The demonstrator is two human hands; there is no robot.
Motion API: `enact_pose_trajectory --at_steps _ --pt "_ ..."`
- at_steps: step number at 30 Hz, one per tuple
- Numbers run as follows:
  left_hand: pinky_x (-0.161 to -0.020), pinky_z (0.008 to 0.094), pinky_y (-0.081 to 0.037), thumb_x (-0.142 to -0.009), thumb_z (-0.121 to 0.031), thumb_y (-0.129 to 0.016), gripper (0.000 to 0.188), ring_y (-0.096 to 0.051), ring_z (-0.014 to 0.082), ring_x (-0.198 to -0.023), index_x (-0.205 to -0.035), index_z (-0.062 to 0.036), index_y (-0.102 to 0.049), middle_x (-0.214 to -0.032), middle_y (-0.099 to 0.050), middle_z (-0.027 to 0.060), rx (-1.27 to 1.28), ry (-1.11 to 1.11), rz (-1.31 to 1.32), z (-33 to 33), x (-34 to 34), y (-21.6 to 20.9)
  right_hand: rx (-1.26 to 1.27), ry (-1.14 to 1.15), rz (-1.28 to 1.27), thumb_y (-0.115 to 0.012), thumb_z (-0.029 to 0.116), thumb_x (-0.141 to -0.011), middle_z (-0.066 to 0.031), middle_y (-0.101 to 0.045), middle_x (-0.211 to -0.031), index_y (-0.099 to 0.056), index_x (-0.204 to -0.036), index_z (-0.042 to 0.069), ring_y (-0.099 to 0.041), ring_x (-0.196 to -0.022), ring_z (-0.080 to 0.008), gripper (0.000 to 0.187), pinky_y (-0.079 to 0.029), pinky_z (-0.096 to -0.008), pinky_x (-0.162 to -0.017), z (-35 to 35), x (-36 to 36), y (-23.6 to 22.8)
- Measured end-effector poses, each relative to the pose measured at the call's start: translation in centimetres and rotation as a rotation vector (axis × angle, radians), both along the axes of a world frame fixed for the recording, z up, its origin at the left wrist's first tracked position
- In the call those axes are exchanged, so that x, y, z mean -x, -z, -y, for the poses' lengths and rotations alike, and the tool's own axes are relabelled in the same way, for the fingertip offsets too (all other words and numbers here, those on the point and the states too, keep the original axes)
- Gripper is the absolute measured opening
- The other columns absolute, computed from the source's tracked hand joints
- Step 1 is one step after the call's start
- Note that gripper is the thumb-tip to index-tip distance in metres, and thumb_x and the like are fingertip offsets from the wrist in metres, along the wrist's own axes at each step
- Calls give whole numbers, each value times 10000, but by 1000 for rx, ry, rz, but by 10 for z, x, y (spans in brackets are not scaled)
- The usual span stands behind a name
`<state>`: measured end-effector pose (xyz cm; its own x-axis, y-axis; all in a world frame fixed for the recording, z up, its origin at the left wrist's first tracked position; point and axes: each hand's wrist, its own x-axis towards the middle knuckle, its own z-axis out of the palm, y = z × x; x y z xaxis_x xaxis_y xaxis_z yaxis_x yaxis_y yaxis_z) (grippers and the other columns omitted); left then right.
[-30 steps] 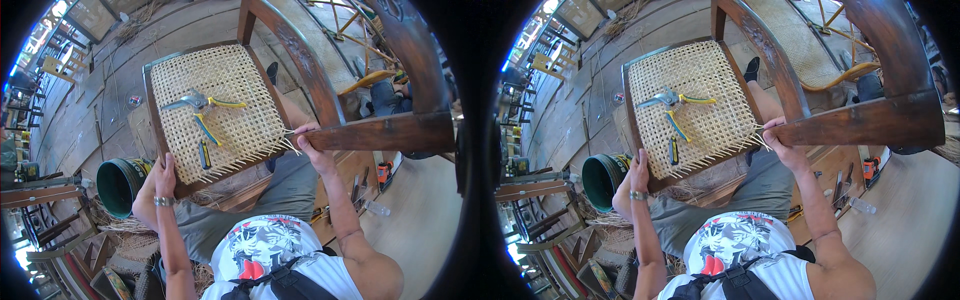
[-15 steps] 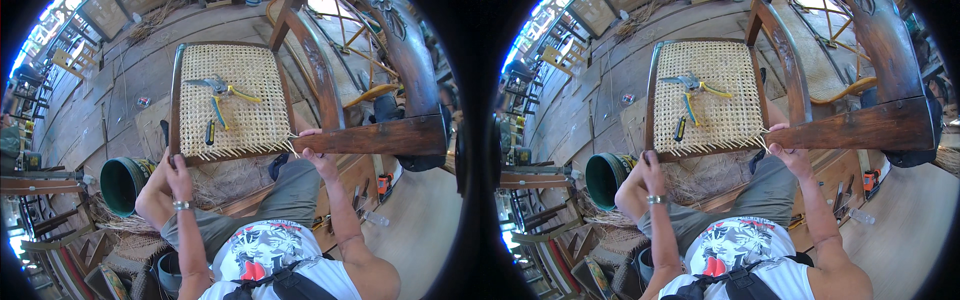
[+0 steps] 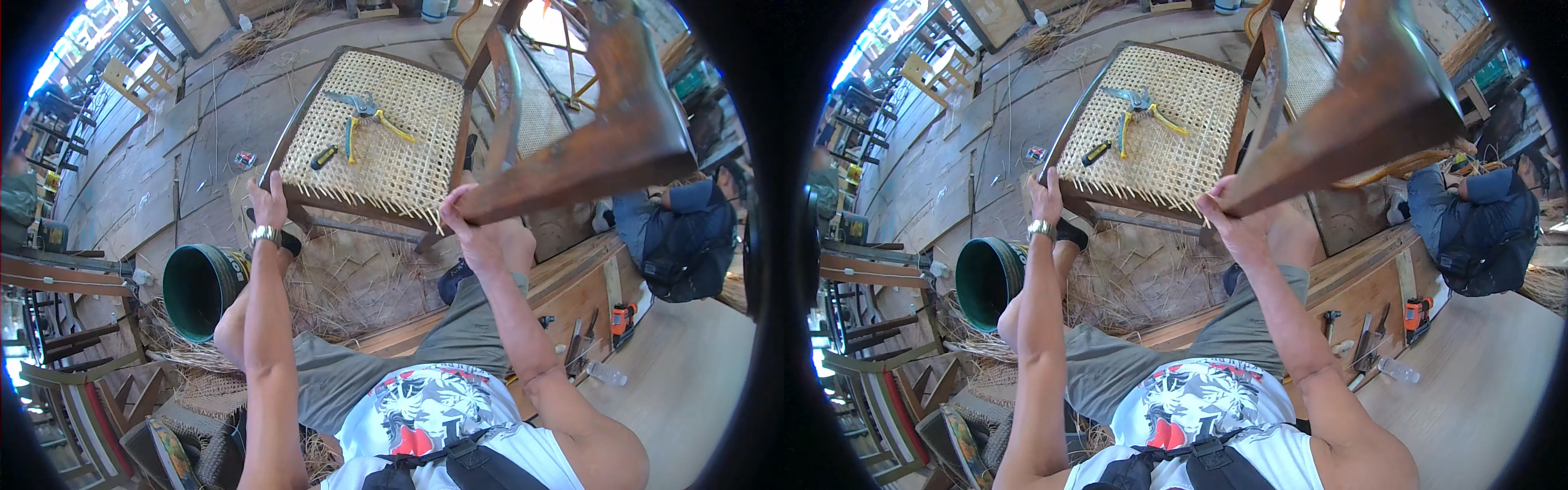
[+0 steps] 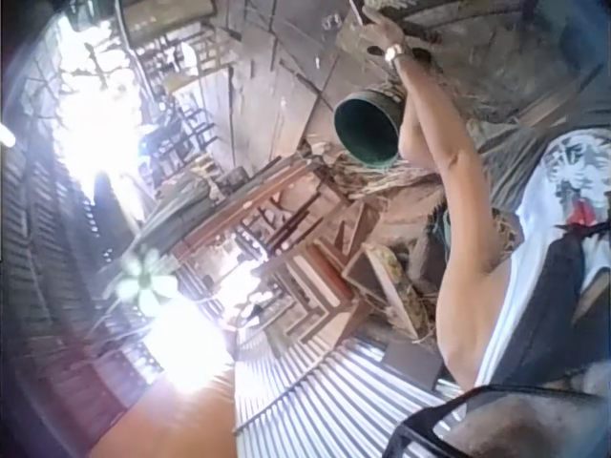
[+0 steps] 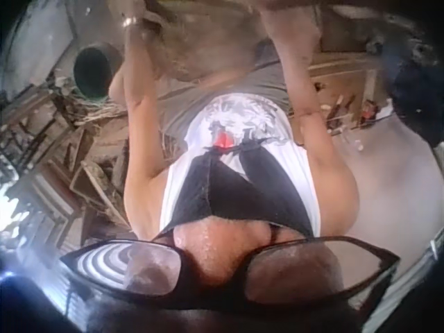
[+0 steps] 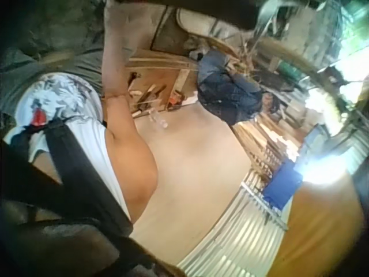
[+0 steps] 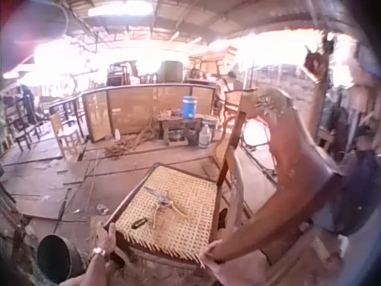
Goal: Repairing or reweaving the cane seat of a wooden chair using pliers and mallet.
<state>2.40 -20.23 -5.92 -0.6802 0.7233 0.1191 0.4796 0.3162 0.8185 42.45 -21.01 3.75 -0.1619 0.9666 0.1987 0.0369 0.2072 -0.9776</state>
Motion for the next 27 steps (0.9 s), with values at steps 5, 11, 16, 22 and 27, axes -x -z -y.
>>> enact_pose_trajectory --at_steps 5,11,16,22,27 --pt "-1177 492 -316 -971 -679 -470 987 -391 487 -1417 -1524 112 -264 -1503 -391 390 78 -82 -37 -30 47 8 64 -130 -110 -868 334 -853 52 -531 -828 -579 -970 81 -525 -777 -58 402 -438 -237 -678 12 38 -14" --pt "-1241 472 -215 -907 -859 -280 1187 -273 458 -1507 -1550 137 -220 -1572 -327 362 153 -262 258 -35 50 7 183 -226 -33 -856 257 -871 14 -589 -918 -574 -1079 71 -561 -798 -82 397 -470 -242 -733 32 83 8" --pt "-829 377 -546 -958 -798 -338 994 -656 319 -1020 -1420 71 -478 -1197 -639 201 31 -45 689 0 -28 43 127 -222 -78 -839 300 -888 -13 -584 -939 -559 -1128 64 -567 -826 -116 438 -476 -288 -771 48 118 7" --pt "-508 337 -439 -985 -757 -359 741 -592 183 -621 -1208 -85 -576 -930 -616 58 131 -2 1075 81 -64 129 1 -296 92 -821 418 -871 -149 -650 -1105 -487 -1243 3 -630 -1028 -275 650 -490 -399 -939 53 153 8" --pt "-508 343 -452 -1000 -683 -446 668 -696 230 -707 -1209 -60 -566 -964 -623 66 114 -24 1006 85 -83 121 26 -310 70 -830 306 -886 -56 -651 -1018 -551 -1160 37 -617 -947 -153 475 -498 -321 -849 54 151 6"
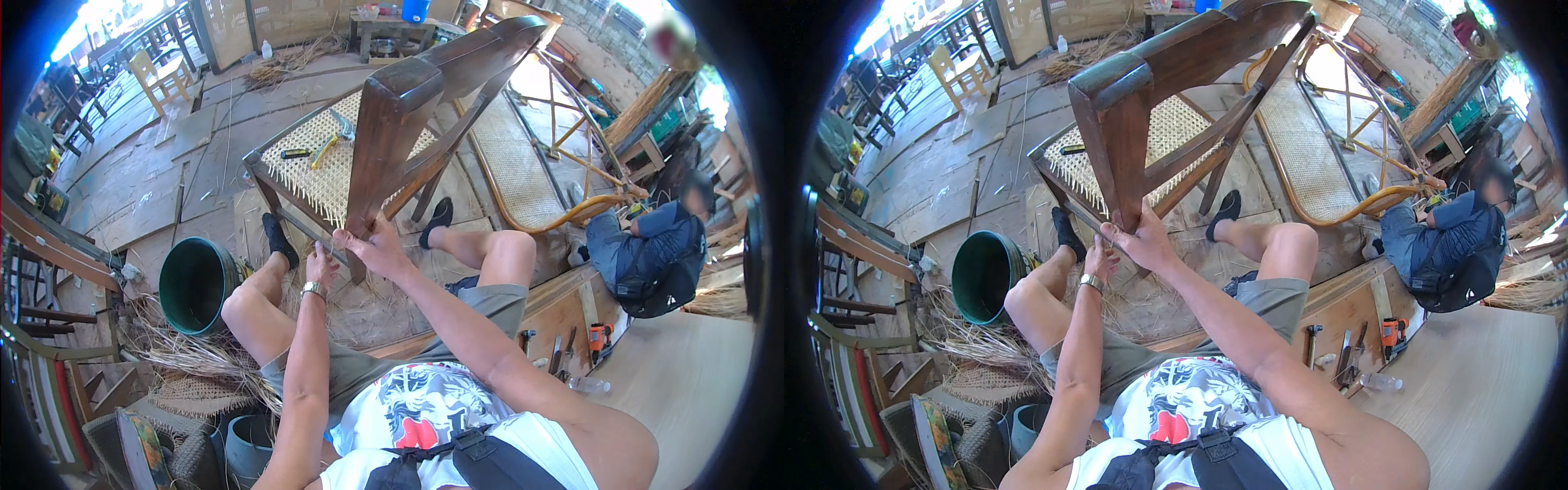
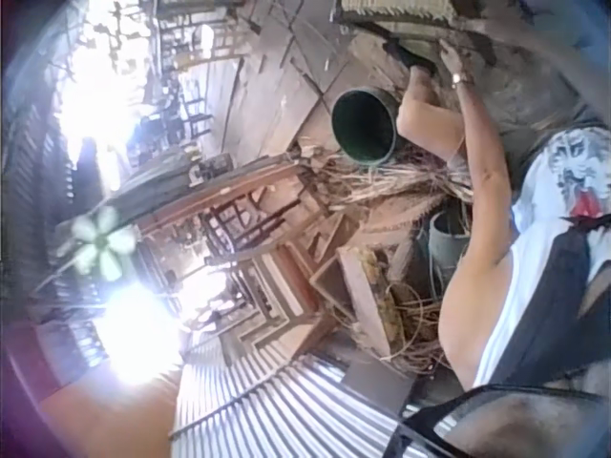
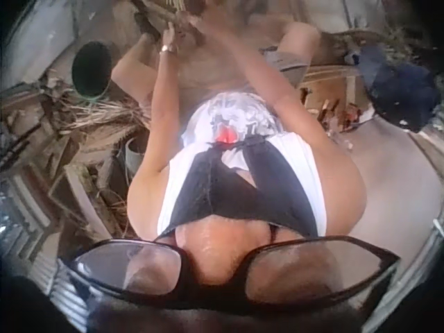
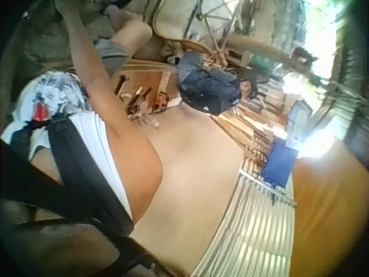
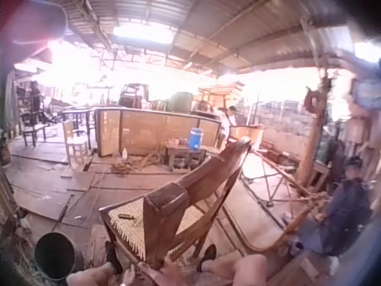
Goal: Repairing or reweaving the cane seat of a wooden chair using pliers and mallet.
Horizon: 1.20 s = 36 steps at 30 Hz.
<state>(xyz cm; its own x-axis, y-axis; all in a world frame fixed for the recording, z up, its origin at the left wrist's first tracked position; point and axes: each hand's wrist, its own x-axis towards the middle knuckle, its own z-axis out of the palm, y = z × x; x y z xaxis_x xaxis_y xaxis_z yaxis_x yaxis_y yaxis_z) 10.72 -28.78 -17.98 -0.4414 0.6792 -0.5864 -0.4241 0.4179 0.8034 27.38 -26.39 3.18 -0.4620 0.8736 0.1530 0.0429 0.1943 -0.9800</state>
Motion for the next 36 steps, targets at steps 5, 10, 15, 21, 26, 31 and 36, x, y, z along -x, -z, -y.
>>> enact_pose_trajectory --at_steps 5,10,15,21,26,31,36 --pt "-557 366 -510 -1003 -690 -418 705 -700 248 -738 -1261 -46 -545 -1046 -634 106 55 -141 -18 3 4 -12 13 -27 -91 -807 165 -910 21 -646 -920 -606 -1041 72 -616 -872 -79 257 -500 -258 -787 1 -18 20" --pt "-569 361 -524 -995 -743 -338 800 -698 251 -819 -1341 -40 -496 -1113 -635 115 15 -459 79 9 37 -15 154 -145 -149 -741 22 -928 11 -619 -959 -569 -1058 91 -624 -913 -93 226 -523 -280 -809 26 -53 9" --pt "-651 361 -522 -988 -753 -356 811 -652 231 -884 -1369 -52 -500 -1220 -628 111 -5 -575 38 10 56 -25 253 -164 -16 -780 81 -897 -26 -581 -1089 -534 -1141 103 -589 -1008 -133 347 -487 -298 -911 34 -113 -12" --pt "-882 401 -496 -1021 -706 -360 802 -598 249 -1100 -1468 -42 -407 -1389 -561 114 -101 -617 -88 23 64 -41 49 -199 170 -789 141 -890 -4 -573 -1011 -555 -1108 97 -549 -1038 -109 322 -432 -303 -965 44 -130 -21" --pt "-800 344 -485 -1017 -713 -363 767 -618 192 -981 -1382 -60 -533 -1212 -643 38 -256 -666 -215 7 49 -40 -295 -375 191 -786 67 -870 9 -599 -916 -555 -1112 90 -571 -961 -76 335 -445 -281 -916 29 -141 3" --pt "-829 334 -493 -994 -754 -355 777 -631 190 -999 -1328 -105 -623 -1179 -696 42 -318 -549 224 -2 42 -74 229 -198 -293 -854 -21 -775 -26 -621 -894 -547 -1163 60 -627 -846 -119 502 -502 -212 -712 46 -135 -11" --pt "-962 409 -503 -1003 -748 -310 799 -607 244 -1166 -1451 -121 -523 -1382 -615 39 -434 -464 528 -14 37 -72 321 -308 -161 -806 139 -894 -72 -526 -1171 -456 -1205 68 -545 -1100 -163 473 -428 -329 -1010 41 -152 18"
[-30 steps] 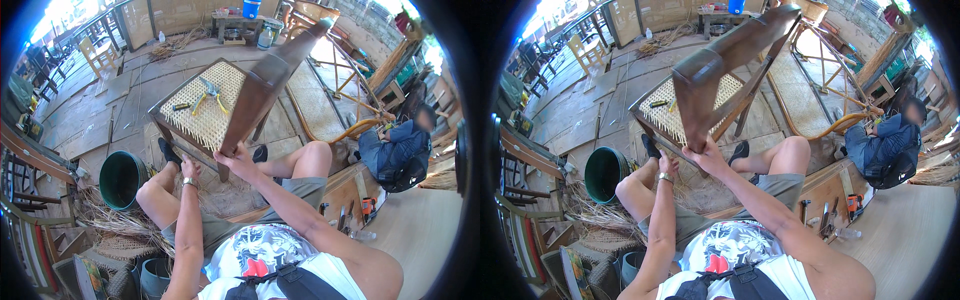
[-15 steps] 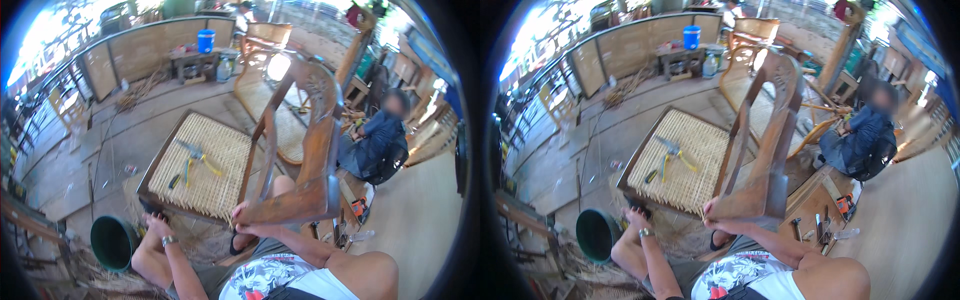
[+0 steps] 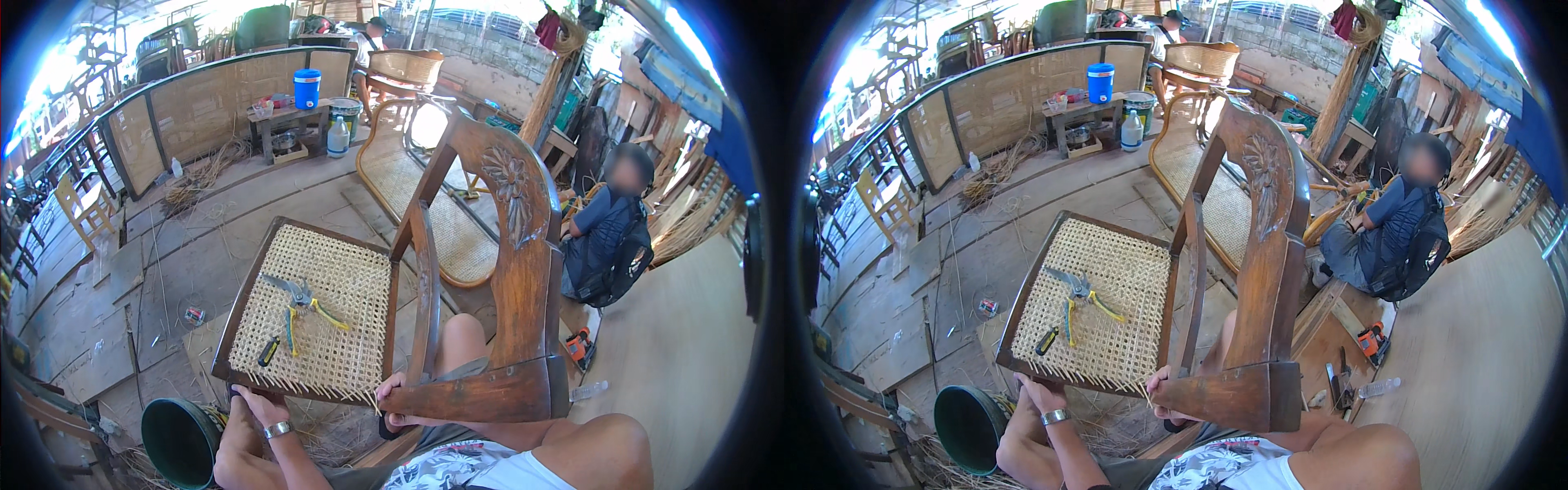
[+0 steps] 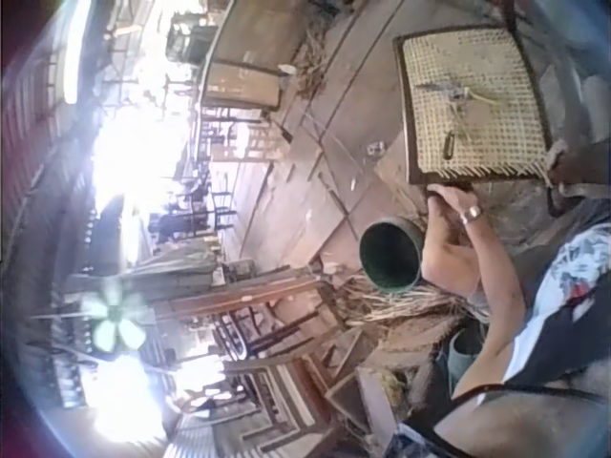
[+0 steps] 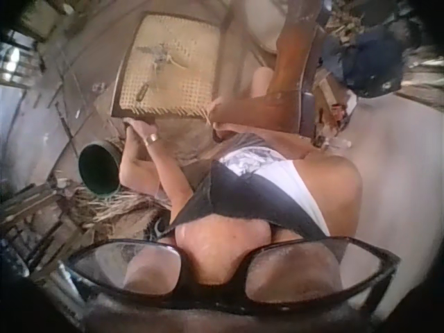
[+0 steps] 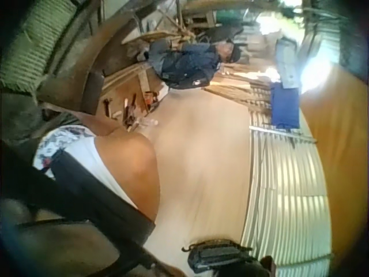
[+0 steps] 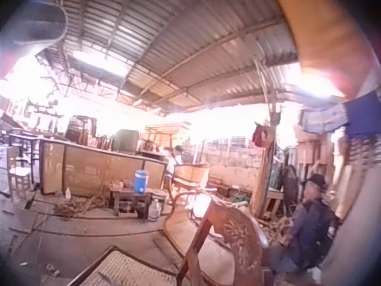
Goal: Repairing or reweaving the cane seat of a wooden chair using pliers and mallet.
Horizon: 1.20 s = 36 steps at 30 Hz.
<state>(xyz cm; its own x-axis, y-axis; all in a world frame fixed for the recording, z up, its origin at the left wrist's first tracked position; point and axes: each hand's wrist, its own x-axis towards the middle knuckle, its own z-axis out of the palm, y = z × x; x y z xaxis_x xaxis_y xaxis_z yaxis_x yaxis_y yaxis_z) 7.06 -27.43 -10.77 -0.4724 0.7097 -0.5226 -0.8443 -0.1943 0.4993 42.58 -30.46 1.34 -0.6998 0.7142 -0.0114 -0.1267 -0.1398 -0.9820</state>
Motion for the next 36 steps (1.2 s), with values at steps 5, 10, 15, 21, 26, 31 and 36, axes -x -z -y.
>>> enact_pose_trajectory --at_steps 5,10,15,21,26,31,36 --pt "-1158 458 -405 -1003 -743 -296 822 -513 297 -1356 -1530 -127 -432 -1547 -492 53 -201 -69 84 -1 -35 -25 -405 17 -84 -773 144 -926 -101 -554 -1194 -475 -1250 56 -578 -1096 -173 449 -470 -318 -955 -6 11 13" --pt "-1175 482 -377 -988 -759 -324 843 -493 294 -1378 -1529 -122 -443 -1560 -482 59 -151 -7 156 12 -37 -30 -560 84 1 -770 137 -924 -111 -585 -1148 -501 -1246 54 -606 -1046 -187 427 -494 -311 -893 -17 14 12" --pt "-708 351 -524 -986 -704 -473 575 -628 190 -794 -977 -164 -670 -879 -670 24 -290 248 59 35 6 2 -716 144 94 -766 130 -923 -121 -617 -1102 -528 -1242 52 -635 -997 -201 406 -517 -304 -831 -8 -30 -14" --pt "-685 290 -445 -1041 -547 -521 464 -544 131 -753 -938 -113 -646 -829 -607 -7 342 -240 -641 32 51 -49 -897 225 230 -763 121 -921 -133 -655 -1046 -559 -1238 50 -669 -938 -218 383 -545 -296 -756 -131 20 -53" --pt "-937 436 -479 -1065 -511 -453 555 -648 342 -1029 -1146 -5 -666 -1076 -707 163 509 -162 -1488 -51 78 -99 -1021 258 321 -760 116 -920 -140 -680 -1010 -580 -1235 48 -692 -899 -229 369 -564 -290 -706 -97 -3 -32" --pt "-956 514 -494 -1023 -649 -342 730 -669 413 -1101 -1214 -38 -693 -1165 -713 242 927 527 -1683 -93 65 -120 -1049 349 382 -685 166 -955 -216 -594 -1208 -441 -1413 -13 -605 -1162 -363 549 -471 -488 -1045 -121 70 -25" --pt "-955 532 -508 -1001 -699 -309 790 -672 409 -1135 -1236 -59 -707 -1208 -703 246 1100 572 -1690 -93 57 -129 -1035 426 689 -692 125 -919 -217 -576 -1233 -446 -1417 14 -544 -1216 -405 566 -458 -502 -1044 -121 112 5"
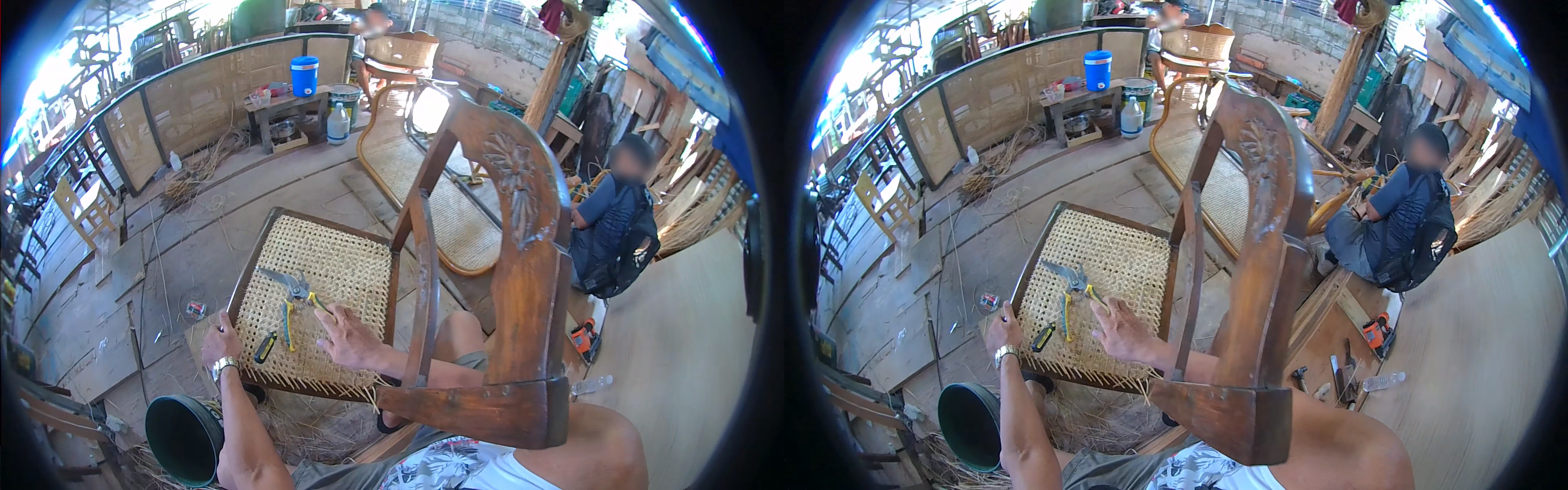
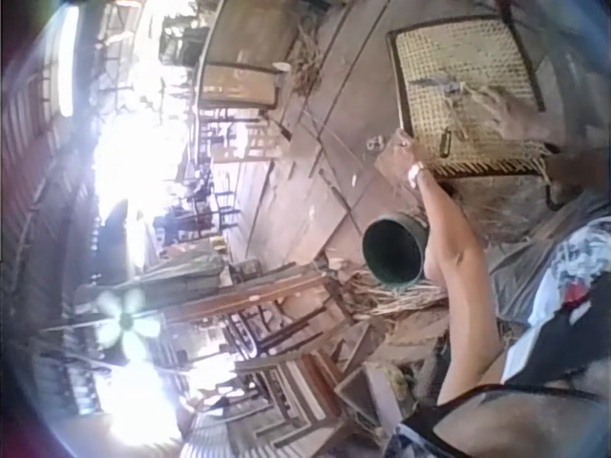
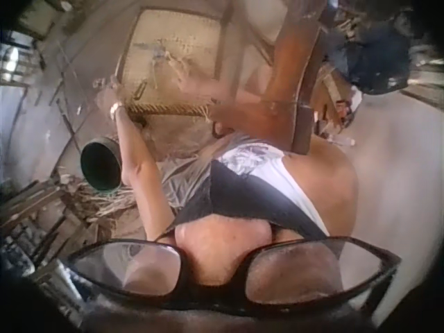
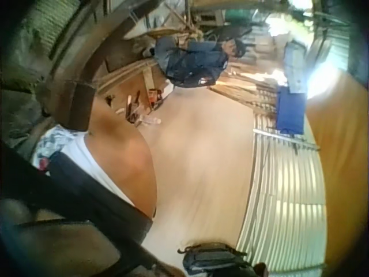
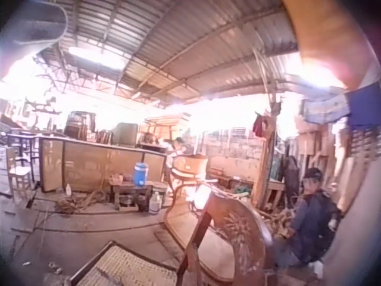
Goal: Repairing or reweaving the cane seat of a wooden chair using pliers and mallet.
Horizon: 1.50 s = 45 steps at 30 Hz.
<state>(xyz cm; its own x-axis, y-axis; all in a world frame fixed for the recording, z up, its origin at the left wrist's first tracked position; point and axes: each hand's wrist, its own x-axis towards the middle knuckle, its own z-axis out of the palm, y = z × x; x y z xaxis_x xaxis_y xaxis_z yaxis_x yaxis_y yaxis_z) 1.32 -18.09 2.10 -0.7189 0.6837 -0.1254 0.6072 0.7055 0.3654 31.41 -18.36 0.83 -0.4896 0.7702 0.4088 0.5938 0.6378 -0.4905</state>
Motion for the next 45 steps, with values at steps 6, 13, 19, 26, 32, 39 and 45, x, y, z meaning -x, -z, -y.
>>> enact_pose_trajectory --at_steps 6,13,19,26,32,39,45 --pt "-1014 519 -483 -999 -719 -264 820 -640 418 -1191 -1247 -79 -713 -1245 -687 248 37 -49 40 7 -1 -7 74 86 92 -671 133 -903 -260 -586 -1099 -481 -1336 -16 -601 -1052 -431 495 -500 -524 -908 -21 3 10" --pt "-999 514 -488 -1000 -720 -271 806 -648 394 -1187 -1234 -92 -719 -1242 -694 230 33 -41 44 -4 -4 -8 29 222 216 -607 141 -935 -239 -590 -982 -552 -1039 -8 -628 -939 -410 189 -518 -514 -832 -81 -5 4" --pt "-966 523 -501 -1005 -708 -287 789 -671 392 -1128 -1195 -77 -721 -1167 -717 235 6 -60 8 0 3 7 -62 34 118 -637 156 -930 -174 -596 -997 -568 -1014 35 -600 -998 -363 162 -475 -499 -875 -126 -17 7" --pt "-981 538 -491 -1006 -691 -271 788 -655 422 -1152 -1199 -77 -727 -1211 -696 253 27 -20 27 -4 0 11 -119 49 125 -653 195 -931 -122 -601 -1098 -616 -1134 87 -581 -1093 -347 233 -459 -503 -922 -174 -25 35" --pt "-1005 526 -488 -993 -723 -240 846 -651 421 -1176 -1224 -60 -714 -1220 -697 249 81 -42 20 -13 3 4 29 155 138 -550 659 -950 -223 -492 -1451 -474 -1468 44 -437 -1378 -410 808 -298 -575 -1150 -158 -8 6" --pt "-992 510 -500 -986 -747 -228 851 -663 392 -1176 -1206 -94 -728 -1206 -709 236 84 -67 16 -10 6 10 121 200 570 -597 845 -787 -261 -326 -1561 -211 -1594 -9 -277 -1481 -424 1237 -130 -639 -1213 -109 25 -14" --pt "-995 510 -500 -987 -746 -245 841 -661 389 -1183 -1220 -96 -726 -1200 -713 232 83 -76 20 -6 4 7 216 57 365 -617 512 -934 -320 -428 -1390 -308 -1552 -17 -451 -1291 -413 870 -358 -628 -1098 -131 10 -22"
